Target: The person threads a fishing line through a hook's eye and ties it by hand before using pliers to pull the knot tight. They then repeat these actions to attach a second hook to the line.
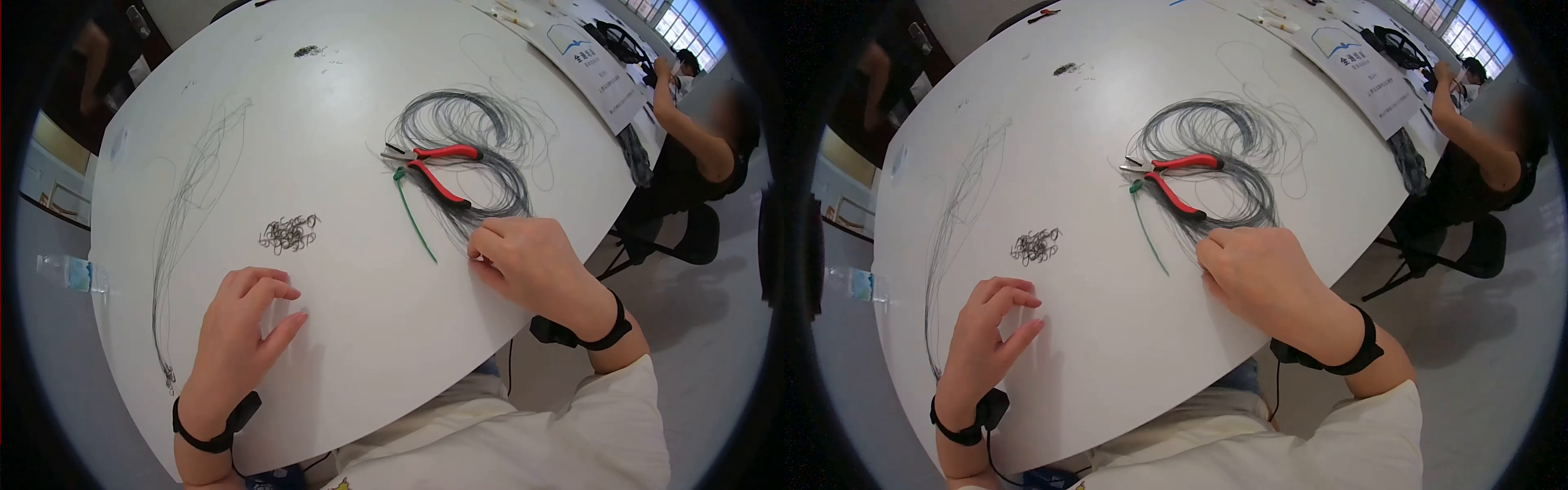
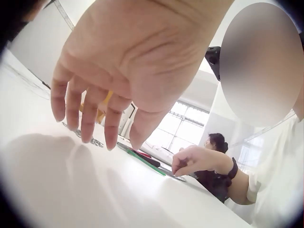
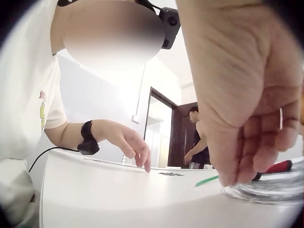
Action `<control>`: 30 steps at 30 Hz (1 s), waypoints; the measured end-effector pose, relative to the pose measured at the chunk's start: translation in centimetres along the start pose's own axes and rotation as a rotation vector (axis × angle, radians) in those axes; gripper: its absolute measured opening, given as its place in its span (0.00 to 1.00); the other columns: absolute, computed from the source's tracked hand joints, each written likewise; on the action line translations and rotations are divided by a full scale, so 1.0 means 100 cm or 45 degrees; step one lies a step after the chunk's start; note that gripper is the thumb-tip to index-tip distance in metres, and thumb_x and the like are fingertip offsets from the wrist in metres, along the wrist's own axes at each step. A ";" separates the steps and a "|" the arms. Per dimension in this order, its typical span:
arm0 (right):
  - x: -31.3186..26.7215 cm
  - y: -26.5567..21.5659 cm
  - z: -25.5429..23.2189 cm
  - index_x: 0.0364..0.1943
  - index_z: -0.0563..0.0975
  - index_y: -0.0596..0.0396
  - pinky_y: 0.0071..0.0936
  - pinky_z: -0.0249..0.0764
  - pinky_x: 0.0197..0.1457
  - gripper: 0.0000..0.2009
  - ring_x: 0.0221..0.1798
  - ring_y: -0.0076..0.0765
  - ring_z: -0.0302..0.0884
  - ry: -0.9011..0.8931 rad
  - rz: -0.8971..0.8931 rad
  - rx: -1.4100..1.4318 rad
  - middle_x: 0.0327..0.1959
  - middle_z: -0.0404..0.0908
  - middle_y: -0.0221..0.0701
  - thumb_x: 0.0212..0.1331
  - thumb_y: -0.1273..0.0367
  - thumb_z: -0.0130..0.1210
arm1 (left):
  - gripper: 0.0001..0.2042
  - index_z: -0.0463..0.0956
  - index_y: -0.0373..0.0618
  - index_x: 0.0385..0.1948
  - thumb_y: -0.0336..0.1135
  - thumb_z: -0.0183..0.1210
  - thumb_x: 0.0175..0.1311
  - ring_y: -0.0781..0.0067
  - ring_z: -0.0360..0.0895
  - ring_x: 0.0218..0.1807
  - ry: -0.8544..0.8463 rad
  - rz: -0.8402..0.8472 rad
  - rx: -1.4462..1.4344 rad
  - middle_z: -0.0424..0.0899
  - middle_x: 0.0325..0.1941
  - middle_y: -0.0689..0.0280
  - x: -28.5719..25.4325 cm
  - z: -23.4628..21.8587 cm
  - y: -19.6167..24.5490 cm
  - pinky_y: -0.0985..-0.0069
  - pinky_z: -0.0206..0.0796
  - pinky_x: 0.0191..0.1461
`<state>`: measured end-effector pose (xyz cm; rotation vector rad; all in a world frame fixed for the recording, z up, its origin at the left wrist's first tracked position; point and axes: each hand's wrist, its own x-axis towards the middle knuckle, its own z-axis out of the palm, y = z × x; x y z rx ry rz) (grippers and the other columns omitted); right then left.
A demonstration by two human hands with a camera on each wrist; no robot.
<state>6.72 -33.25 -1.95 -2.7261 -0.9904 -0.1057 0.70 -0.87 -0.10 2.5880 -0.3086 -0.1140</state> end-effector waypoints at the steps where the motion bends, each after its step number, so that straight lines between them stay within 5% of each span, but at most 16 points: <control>1: -0.001 -0.001 0.002 0.27 0.74 0.53 0.35 0.76 0.32 0.06 0.32 0.39 0.80 -0.002 -0.004 0.003 0.27 0.77 0.30 0.50 0.72 0.61 | 0.08 0.78 0.41 0.36 0.28 0.66 0.57 0.61 0.77 0.52 0.023 0.037 0.022 0.80 0.51 0.61 -0.001 0.001 -0.001 0.72 0.72 0.42; 7: 0.000 -0.002 -0.001 0.26 0.74 0.52 0.34 0.75 0.30 0.06 0.30 0.39 0.79 0.009 -0.008 -0.046 0.25 0.77 0.29 0.48 0.73 0.62 | 0.07 0.78 0.40 0.36 0.28 0.65 0.58 0.62 0.78 0.48 0.052 0.068 0.008 0.81 0.49 0.61 -0.002 -0.001 -0.003 0.74 0.71 0.40; 12: 0.001 -0.014 -0.016 0.26 0.74 0.50 0.32 0.73 0.27 0.08 0.26 0.36 0.78 0.092 -0.033 0.252 0.24 0.76 0.27 0.45 0.74 0.63 | 0.07 0.80 0.41 0.39 0.28 0.63 0.60 0.67 0.79 0.45 0.032 0.146 -0.163 0.83 0.43 0.63 0.001 0.005 -0.002 0.79 0.70 0.37; 17: 0.015 -0.045 -0.011 0.26 0.74 0.49 0.30 0.72 0.24 0.09 0.25 0.34 0.77 0.143 -0.251 0.357 0.23 0.75 0.26 0.43 0.74 0.64 | 0.11 0.80 0.40 0.47 0.35 0.57 0.71 0.81 0.79 0.39 -0.395 -0.140 -0.951 0.85 0.43 0.67 0.015 0.025 0.024 0.84 0.68 0.37; 30: 0.042 -0.087 0.017 0.29 0.76 0.52 0.28 0.73 0.25 0.06 0.27 0.32 0.79 0.228 -0.490 0.442 0.26 0.77 0.26 0.49 0.71 0.63 | 0.06 0.78 0.42 0.35 0.35 0.61 0.69 0.86 0.76 0.33 -0.116 -0.218 -1.282 0.82 0.31 0.72 0.026 0.023 0.020 0.87 0.64 0.32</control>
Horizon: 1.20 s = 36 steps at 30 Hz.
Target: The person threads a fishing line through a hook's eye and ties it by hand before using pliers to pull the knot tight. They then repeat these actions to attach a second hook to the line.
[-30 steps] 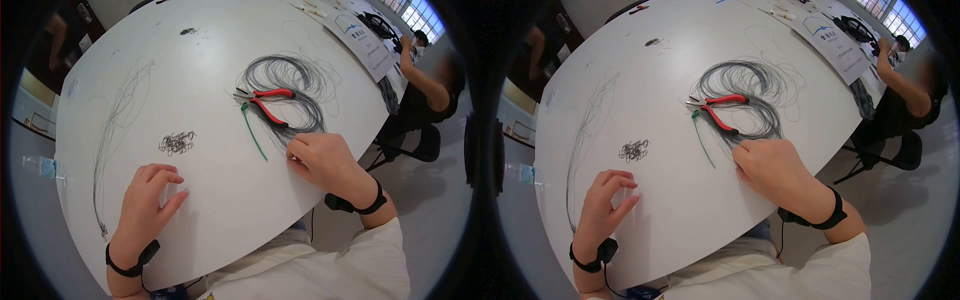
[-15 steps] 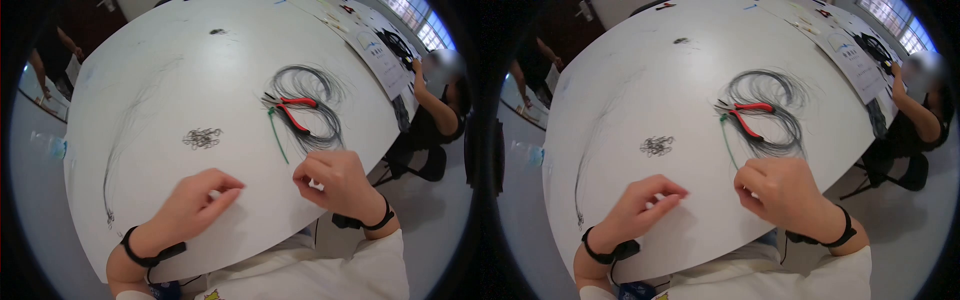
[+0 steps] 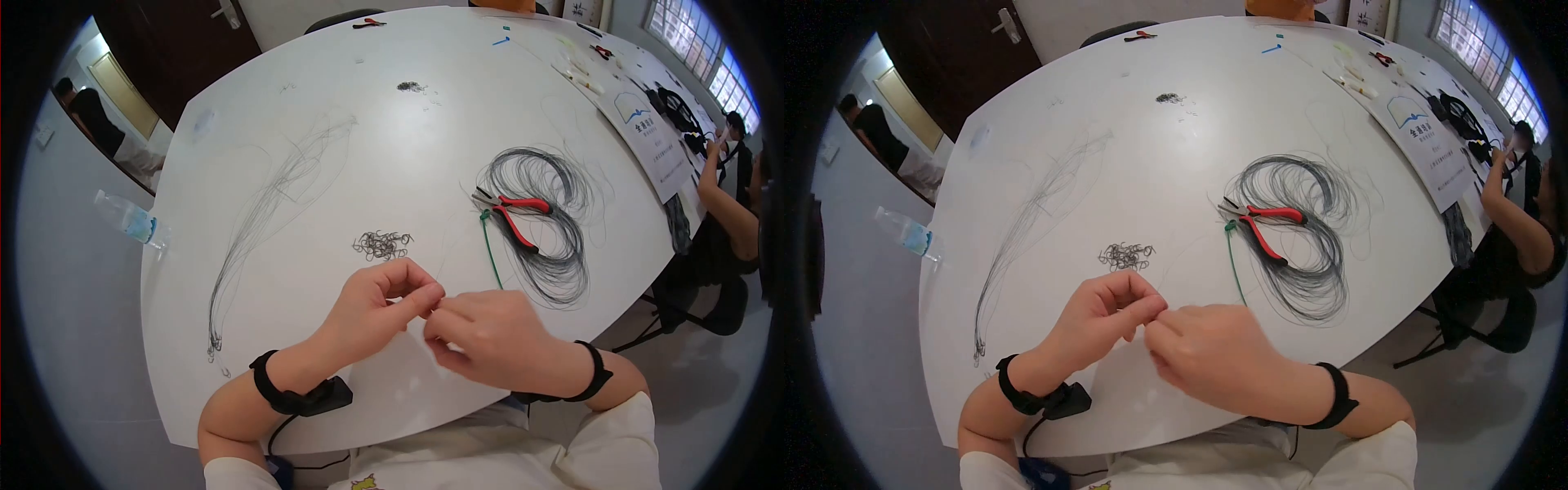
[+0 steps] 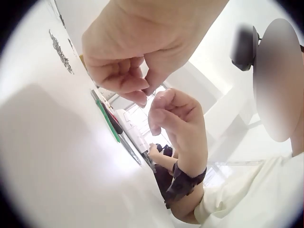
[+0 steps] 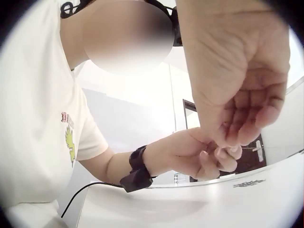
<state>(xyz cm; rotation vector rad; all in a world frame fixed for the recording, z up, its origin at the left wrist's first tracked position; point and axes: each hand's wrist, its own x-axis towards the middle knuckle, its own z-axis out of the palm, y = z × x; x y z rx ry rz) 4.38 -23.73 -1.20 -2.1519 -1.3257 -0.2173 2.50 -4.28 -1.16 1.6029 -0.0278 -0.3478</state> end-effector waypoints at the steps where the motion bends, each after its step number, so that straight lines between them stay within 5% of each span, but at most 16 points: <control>1: 0.003 -0.004 0.006 0.28 0.75 0.52 0.28 0.74 0.26 0.05 0.27 0.33 0.80 -0.007 -0.029 0.056 0.26 0.78 0.27 0.49 0.71 0.61 | 0.06 0.78 0.42 0.35 0.35 0.61 0.69 0.86 0.76 0.33 0.001 0.005 0.007 0.82 0.31 0.72 0.000 -0.003 -0.001 0.87 0.64 0.32; 6: 0.021 -0.029 0.014 0.26 0.72 0.52 0.31 0.74 0.26 0.05 0.26 0.35 0.80 -0.108 -0.186 0.185 0.25 0.76 0.30 0.50 0.71 0.57 | 0.07 0.77 0.41 0.33 0.34 0.61 0.69 0.87 0.75 0.28 0.101 0.022 -0.069 0.80 0.26 0.72 -0.007 -0.027 0.005 0.85 0.67 0.32; 8: 0.034 -0.026 -0.005 0.30 0.74 0.49 0.32 0.72 0.25 0.08 0.25 0.35 0.77 -0.075 -0.197 0.139 0.25 0.74 0.28 0.51 0.69 0.64 | 0.07 0.76 0.40 0.33 0.33 0.61 0.69 0.86 0.75 0.26 0.146 0.028 -0.038 0.80 0.25 0.71 -0.019 -0.039 0.014 0.86 0.67 0.31; 10: 0.050 -0.010 -0.020 0.37 0.77 0.49 0.26 0.72 0.25 0.11 0.25 0.32 0.78 0.203 -0.205 0.049 0.31 0.79 0.26 0.50 0.71 0.66 | 0.07 0.76 0.39 0.33 0.33 0.61 0.69 0.86 0.75 0.27 0.136 -0.027 0.179 0.80 0.25 0.71 -0.035 -0.051 0.022 0.86 0.67 0.30; 12: 0.066 -0.001 -0.034 0.40 0.78 0.50 0.24 0.72 0.25 0.14 0.26 0.28 0.80 0.221 -0.079 0.080 0.34 0.81 0.26 0.49 0.71 0.69 | 0.07 0.76 0.39 0.33 0.33 0.61 0.68 0.86 0.76 0.27 0.173 -0.069 0.243 0.80 0.25 0.71 -0.050 -0.057 0.032 0.86 0.67 0.30; 18: 0.078 0.006 -0.005 0.43 0.78 0.50 0.23 0.72 0.24 0.14 0.25 0.25 0.80 -0.029 -0.073 0.299 0.36 0.83 0.27 0.53 0.70 0.68 | 0.07 0.77 0.39 0.32 0.31 0.62 0.67 0.87 0.75 0.25 0.297 -0.143 0.436 0.80 0.24 0.70 -0.086 -0.065 0.051 0.87 0.66 0.27; 22: 0.085 0.003 0.010 0.35 0.79 0.52 0.22 0.72 0.24 0.05 0.25 0.26 0.80 -0.019 -0.158 0.421 0.29 0.82 0.28 0.57 0.72 0.64 | 0.06 0.78 0.39 0.30 0.30 0.63 0.64 0.87 0.74 0.22 0.370 -0.236 0.564 0.80 0.22 0.70 -0.106 -0.069 0.059 0.89 0.63 0.26; 25: 0.086 -0.007 0.011 0.31 0.76 0.50 0.30 0.71 0.27 0.03 0.24 0.36 0.78 -0.057 -0.107 0.542 0.27 0.81 0.27 0.58 0.71 0.60 | 0.06 0.79 0.38 0.29 0.29 0.64 0.63 0.87 0.74 0.22 0.422 -0.190 0.731 0.80 0.22 0.70 -0.121 -0.073 0.064 0.89 0.61 0.26; 32: 0.086 0.016 0.008 0.29 0.76 0.52 0.31 0.72 0.28 0.03 0.24 0.39 0.78 0.035 -0.012 0.502 0.25 0.80 0.29 0.56 0.72 0.59 | 0.06 0.81 0.37 0.28 0.29 0.64 0.62 0.90 0.68 0.20 0.466 -0.385 0.830 0.77 0.17 0.73 -0.166 -0.098 0.089 0.87 0.54 0.23; 34: 0.086 0.028 0.004 0.27 0.77 0.52 0.31 0.72 0.28 0.03 0.25 0.39 0.79 -0.007 0.076 0.305 0.23 0.81 0.29 0.55 0.71 0.59 | 0.07 0.82 0.38 0.27 0.31 0.67 0.60 0.86 0.70 0.18 0.447 -0.416 0.800 0.78 0.15 0.72 -0.176 -0.104 0.090 0.85 0.58 0.24; 36: 0.084 0.029 0.001 0.27 0.78 0.52 0.31 0.73 0.30 0.03 0.26 0.38 0.80 -0.076 0.110 0.268 0.24 0.82 0.30 0.56 0.71 0.59 | 0.08 0.83 0.40 0.32 0.34 0.69 0.58 0.77 0.79 0.29 0.063 -0.305 1.038 0.84 0.26 0.66 -0.176 -0.106 0.098 0.80 0.67 0.34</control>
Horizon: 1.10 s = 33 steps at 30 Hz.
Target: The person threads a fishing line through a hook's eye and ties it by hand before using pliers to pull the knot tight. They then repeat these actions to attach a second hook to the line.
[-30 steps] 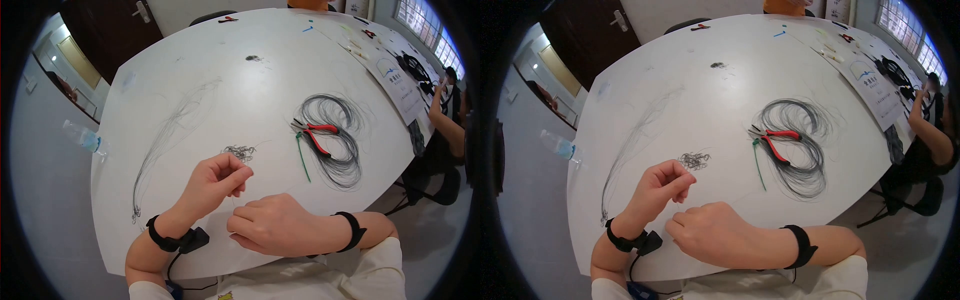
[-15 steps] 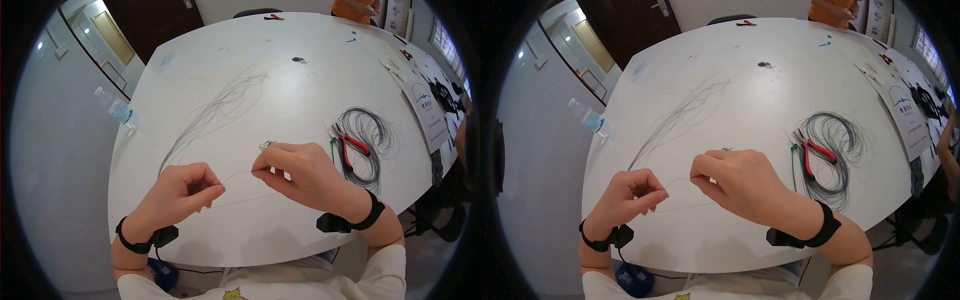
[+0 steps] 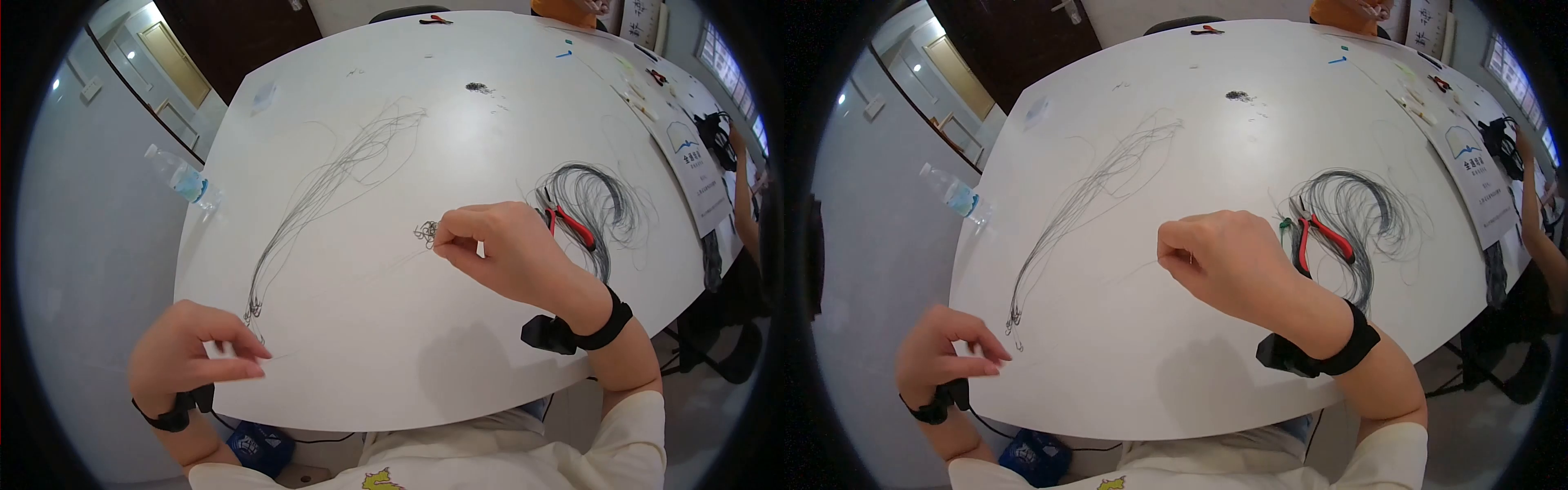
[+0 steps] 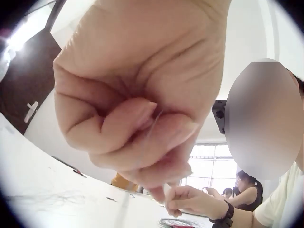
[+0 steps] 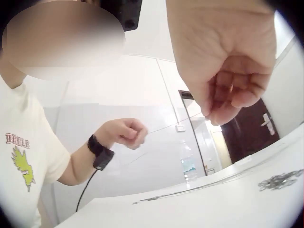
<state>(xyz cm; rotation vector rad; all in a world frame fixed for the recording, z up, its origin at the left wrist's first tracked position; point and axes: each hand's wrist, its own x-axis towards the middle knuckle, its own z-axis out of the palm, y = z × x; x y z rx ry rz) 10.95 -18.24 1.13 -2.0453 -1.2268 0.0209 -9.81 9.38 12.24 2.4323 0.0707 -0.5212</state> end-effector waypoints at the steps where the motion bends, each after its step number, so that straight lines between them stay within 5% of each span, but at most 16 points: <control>1: -0.002 0.001 0.002 0.27 0.78 0.52 0.31 0.73 0.30 0.02 0.26 0.38 0.80 0.002 -0.018 0.018 0.24 0.82 0.29 0.56 0.71 0.59 | 0.08 0.83 0.40 0.32 0.34 0.69 0.58 0.77 0.79 0.29 0.003 0.001 0.000 0.84 0.26 0.66 0.004 0.002 0.003 0.80 0.67 0.34; 3: -0.003 -0.001 0.003 0.28 0.78 0.52 0.30 0.73 0.30 0.02 0.27 0.37 0.81 -0.001 -0.050 0.036 0.24 0.82 0.29 0.56 0.71 0.59 | 0.14 0.82 0.42 0.42 0.31 0.70 0.54 0.67 0.80 0.48 0.232 0.265 0.337 0.84 0.47 0.60 0.020 0.014 0.014 0.73 0.69 0.51; 6: -0.004 -0.002 0.002 0.28 0.79 0.52 0.30 0.74 0.31 0.02 0.27 0.36 0.82 -0.021 0.035 0.077 0.24 0.83 0.29 0.56 0.71 0.60 | 0.20 0.79 0.44 0.51 0.32 0.69 0.56 0.67 0.74 0.59 0.404 0.348 0.058 0.78 0.58 0.60 0.069 0.037 0.009 0.71 0.66 0.60; 11: -0.005 0.006 -0.003 0.29 0.81 0.56 0.26 0.73 0.30 0.04 0.24 0.33 0.80 -0.046 0.207 0.307 0.21 0.82 0.33 0.56 0.70 0.61 | 0.16 0.77 0.42 0.54 0.31 0.63 0.65 0.72 0.77 0.56 0.384 0.457 -0.425 0.80 0.55 0.64 0.155 0.091 0.008 0.77 0.68 0.57; 13: -0.007 0.013 -0.003 0.29 0.80 0.57 0.26 0.73 0.30 0.05 0.24 0.32 0.80 -0.019 0.227 0.341 0.21 0.82 0.33 0.56 0.70 0.61 | 0.16 0.78 0.41 0.51 0.36 0.65 0.65 0.79 0.78 0.45 0.308 0.416 -0.974 0.83 0.48 0.67 0.174 0.108 0.011 0.78 0.69 0.51; 16: -0.008 0.019 -0.004 0.28 0.80 0.59 0.25 0.72 0.30 0.06 0.23 0.32 0.80 -0.019 0.253 0.388 0.20 0.81 0.34 0.56 0.70 0.60 | 0.13 0.80 0.41 0.49 0.36 0.64 0.66 0.85 0.76 0.41 0.247 0.274 -1.110 0.83 0.45 0.69 0.180 0.116 0.011 0.84 0.68 0.47; 22: -0.007 0.021 -0.005 0.28 0.80 0.59 0.27 0.73 0.30 0.07 0.24 0.34 0.80 -0.174 0.299 0.422 0.21 0.82 0.34 0.56 0.69 0.60 | 0.04 0.81 0.41 0.36 0.31 0.62 0.68 0.89 0.71 0.37 0.249 0.205 -1.200 0.81 0.34 0.75 0.182 0.126 0.004 0.86 0.61 0.40; 26: -0.011 0.036 0.005 0.30 0.79 0.56 0.29 0.73 0.30 0.06 0.25 0.34 0.82 -0.125 0.201 0.161 0.24 0.82 0.32 0.57 0.68 0.61 | 0.05 0.81 0.41 0.34 0.31 0.62 0.68 0.90 0.70 0.36 0.259 0.154 -1.157 0.81 0.33 0.75 0.181 0.129 -0.001 0.86 0.61 0.40; 33: -0.012 0.022 0.010 0.34 0.78 0.51 0.29 0.73 0.29 0.04 0.25 0.33 0.82 -0.142 0.229 0.247 0.27 0.82 0.29 0.58 0.69 0.60 | 0.07 0.81 0.39 0.36 0.34 0.64 0.67 0.92 0.72 0.32 0.309 0.153 -1.120 0.82 0.31 0.75 0.181 0.131 -0.006 0.89 0.63 0.36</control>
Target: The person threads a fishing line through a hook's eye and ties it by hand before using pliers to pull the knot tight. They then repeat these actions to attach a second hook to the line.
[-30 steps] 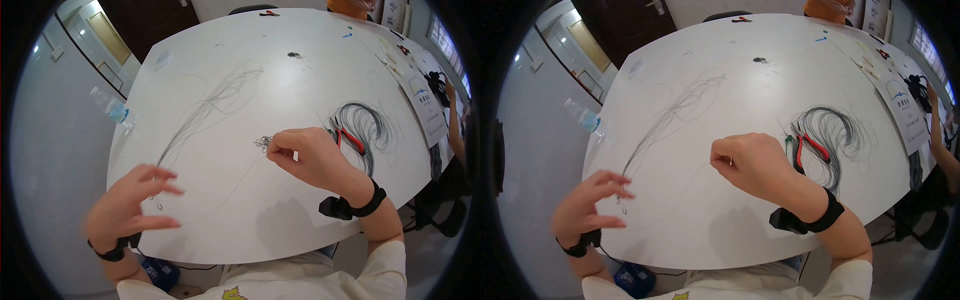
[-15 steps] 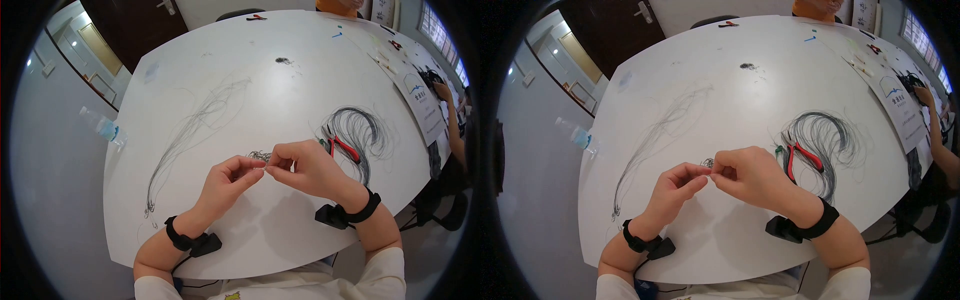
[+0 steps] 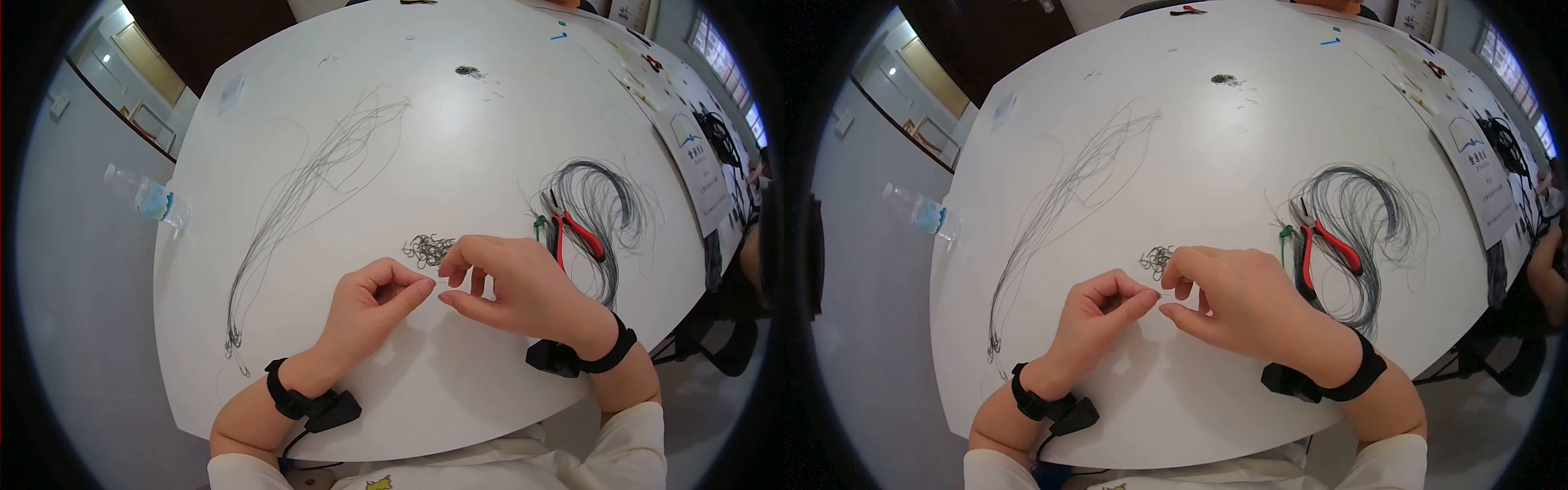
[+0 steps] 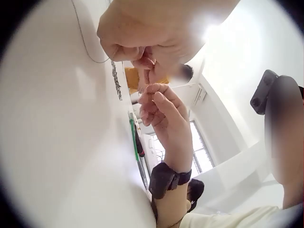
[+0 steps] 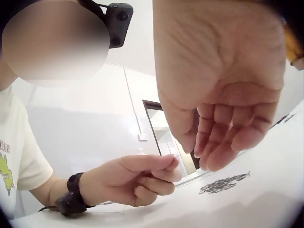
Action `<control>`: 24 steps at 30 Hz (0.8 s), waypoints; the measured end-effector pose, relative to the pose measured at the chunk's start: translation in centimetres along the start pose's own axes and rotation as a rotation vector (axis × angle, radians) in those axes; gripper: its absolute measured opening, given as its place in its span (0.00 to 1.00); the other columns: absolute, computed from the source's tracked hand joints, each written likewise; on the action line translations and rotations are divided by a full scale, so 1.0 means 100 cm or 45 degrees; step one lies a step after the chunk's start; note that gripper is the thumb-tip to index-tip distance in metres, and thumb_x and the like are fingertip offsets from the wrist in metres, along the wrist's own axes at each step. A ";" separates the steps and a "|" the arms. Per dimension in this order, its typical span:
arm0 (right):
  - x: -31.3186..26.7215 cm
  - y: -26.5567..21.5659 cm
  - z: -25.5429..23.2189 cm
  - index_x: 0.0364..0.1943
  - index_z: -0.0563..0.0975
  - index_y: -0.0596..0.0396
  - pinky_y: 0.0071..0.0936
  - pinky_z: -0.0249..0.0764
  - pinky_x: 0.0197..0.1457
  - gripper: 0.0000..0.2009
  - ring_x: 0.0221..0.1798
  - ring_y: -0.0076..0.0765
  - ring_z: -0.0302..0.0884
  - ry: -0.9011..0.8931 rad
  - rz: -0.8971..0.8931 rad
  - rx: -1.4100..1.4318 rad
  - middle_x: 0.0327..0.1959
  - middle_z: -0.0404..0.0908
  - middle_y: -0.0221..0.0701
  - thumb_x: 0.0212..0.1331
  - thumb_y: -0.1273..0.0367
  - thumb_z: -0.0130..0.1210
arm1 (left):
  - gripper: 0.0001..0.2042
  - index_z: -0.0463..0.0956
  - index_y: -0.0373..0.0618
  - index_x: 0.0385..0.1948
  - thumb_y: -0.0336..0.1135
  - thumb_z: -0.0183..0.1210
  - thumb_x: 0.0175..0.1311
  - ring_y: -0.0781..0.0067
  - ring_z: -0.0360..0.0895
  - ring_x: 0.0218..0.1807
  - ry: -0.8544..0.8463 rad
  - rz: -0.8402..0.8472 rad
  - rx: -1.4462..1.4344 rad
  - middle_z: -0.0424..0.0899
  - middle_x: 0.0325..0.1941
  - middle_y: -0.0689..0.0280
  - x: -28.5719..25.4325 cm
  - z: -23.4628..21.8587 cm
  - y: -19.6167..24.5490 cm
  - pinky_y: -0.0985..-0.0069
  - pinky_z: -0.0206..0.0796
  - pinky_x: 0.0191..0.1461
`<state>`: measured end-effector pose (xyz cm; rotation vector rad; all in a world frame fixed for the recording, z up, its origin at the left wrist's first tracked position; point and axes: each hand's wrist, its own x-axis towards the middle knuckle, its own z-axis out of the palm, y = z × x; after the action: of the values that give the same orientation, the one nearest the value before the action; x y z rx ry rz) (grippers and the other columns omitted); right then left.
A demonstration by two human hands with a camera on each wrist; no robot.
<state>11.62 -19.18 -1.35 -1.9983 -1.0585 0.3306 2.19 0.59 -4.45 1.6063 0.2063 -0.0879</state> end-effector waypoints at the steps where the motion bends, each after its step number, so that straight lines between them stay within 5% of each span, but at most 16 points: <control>1: 0.001 0.001 0.003 0.33 0.77 0.51 0.29 0.73 0.29 0.04 0.25 0.34 0.81 0.004 -0.023 -0.036 0.27 0.82 0.29 0.58 0.69 0.60 | 0.07 0.81 0.39 0.36 0.34 0.64 0.67 0.92 0.72 0.32 -0.009 -0.005 -0.014 0.83 0.31 0.75 -0.001 0.001 0.000 0.89 0.63 0.36; 14: 0.000 0.002 -0.004 0.29 0.77 0.54 0.30 0.75 0.32 0.03 0.27 0.39 0.82 -0.054 -0.012 0.007 0.26 0.81 0.33 0.55 0.71 0.60 | 0.06 0.83 0.40 0.35 0.33 0.66 0.65 0.92 0.68 0.29 -0.066 0.010 -0.055 0.82 0.30 0.75 -0.001 0.001 -0.003 0.88 0.59 0.32; 18: 0.000 0.012 -0.015 0.30 0.78 0.54 0.30 0.76 0.33 0.03 0.28 0.39 0.82 -0.063 -0.002 -0.055 0.26 0.83 0.34 0.54 0.71 0.61 | 0.04 0.81 0.41 0.32 0.30 0.65 0.64 0.90 0.72 0.34 0.000 -0.013 0.112 0.81 0.30 0.75 0.000 -0.002 0.000 0.88 0.62 0.39; 24: 0.007 0.027 -0.036 0.33 0.79 0.55 0.33 0.77 0.38 0.04 0.35 0.40 0.83 0.223 0.176 -0.710 0.32 0.84 0.32 0.55 0.71 0.61 | 0.05 0.82 0.42 0.32 0.32 0.65 0.65 0.91 0.70 0.33 0.159 0.040 -0.035 0.81 0.28 0.76 0.008 -0.005 -0.004 0.88 0.60 0.38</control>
<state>15.62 -21.41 -1.11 -2.5474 -0.9719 -0.0853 2.84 1.20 -4.99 1.5884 0.2777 0.0396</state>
